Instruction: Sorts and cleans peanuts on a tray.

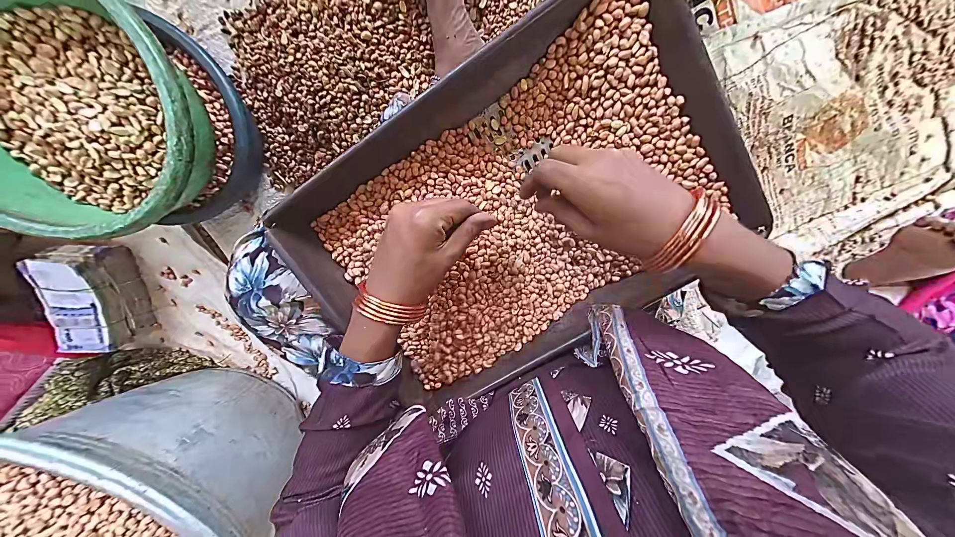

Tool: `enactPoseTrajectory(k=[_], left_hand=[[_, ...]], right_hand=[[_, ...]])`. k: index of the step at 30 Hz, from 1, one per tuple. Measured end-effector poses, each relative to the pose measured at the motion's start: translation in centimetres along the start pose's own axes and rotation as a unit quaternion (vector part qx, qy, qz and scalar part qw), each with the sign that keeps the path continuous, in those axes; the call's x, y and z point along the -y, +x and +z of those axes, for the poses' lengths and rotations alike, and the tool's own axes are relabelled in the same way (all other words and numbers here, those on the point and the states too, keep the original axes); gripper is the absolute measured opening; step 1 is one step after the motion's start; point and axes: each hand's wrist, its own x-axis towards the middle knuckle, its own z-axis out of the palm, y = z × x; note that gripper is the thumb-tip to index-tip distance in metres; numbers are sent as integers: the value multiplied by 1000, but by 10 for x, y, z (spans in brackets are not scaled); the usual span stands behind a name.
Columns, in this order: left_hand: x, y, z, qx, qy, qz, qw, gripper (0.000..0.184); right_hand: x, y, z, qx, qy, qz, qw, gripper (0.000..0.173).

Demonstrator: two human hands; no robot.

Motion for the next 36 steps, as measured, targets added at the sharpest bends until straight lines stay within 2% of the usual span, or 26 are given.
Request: enactPoseTrajectory(k=[2,5,9,13,16,19,20,21,23,25,26,27,29,30,33,36], left_hand=[[-4,5,5,30,24,30,999,23],[-3,17,20,87,99,78,988,20],[4,24,43,110,226,120,960,21],[1,19,43,110,257,118,953,18],[3,19,46,95,257,107,956,16],[3,21,46,96,220,87,967,18],[4,21,44,81,186,76,976,20],[5,22,40,56,142,62,986,21],[5,24,31,-19,24,25,999,22],[2,23,20,-71,-93,-21,993,20],[1,20,14,-84,-132,-34,987,18],[1,17,10,-90,-156,-42,983,17],[0,9,3,-89,-169,-52,980,19],[0,5,2,-82,-160,-55,982,20],[1,-9,4,-48,-117,-30,992,20],[-1,-17,12,-9,-56,12,998,20]], right_hand=[[-10,4,-8,1,-54,22,998,15],[-19,4,-20,15,-70,43,996,14],[-26,-10,-45,-4,-90,82,993,17],[-27,-29,-61,-8,-107,117,987,22],[-24,-37,-53,57,-121,179,975,27],[-3,-30,-19,189,-146,345,908,43],[7,-26,-6,219,-129,363,896,47],[13,-26,4,227,-93,329,912,46],[19,-30,16,175,59,179,966,46],[19,-27,15,106,236,66,964,47],[18,-26,11,63,286,47,955,44],[15,-25,3,27,278,49,959,39],[2,-26,-12,-24,131,58,989,32],[-5,-29,-18,-21,49,66,996,30],[-20,-38,-21,36,-60,59,996,18],[-22,-45,-5,101,-43,12,994,9]])
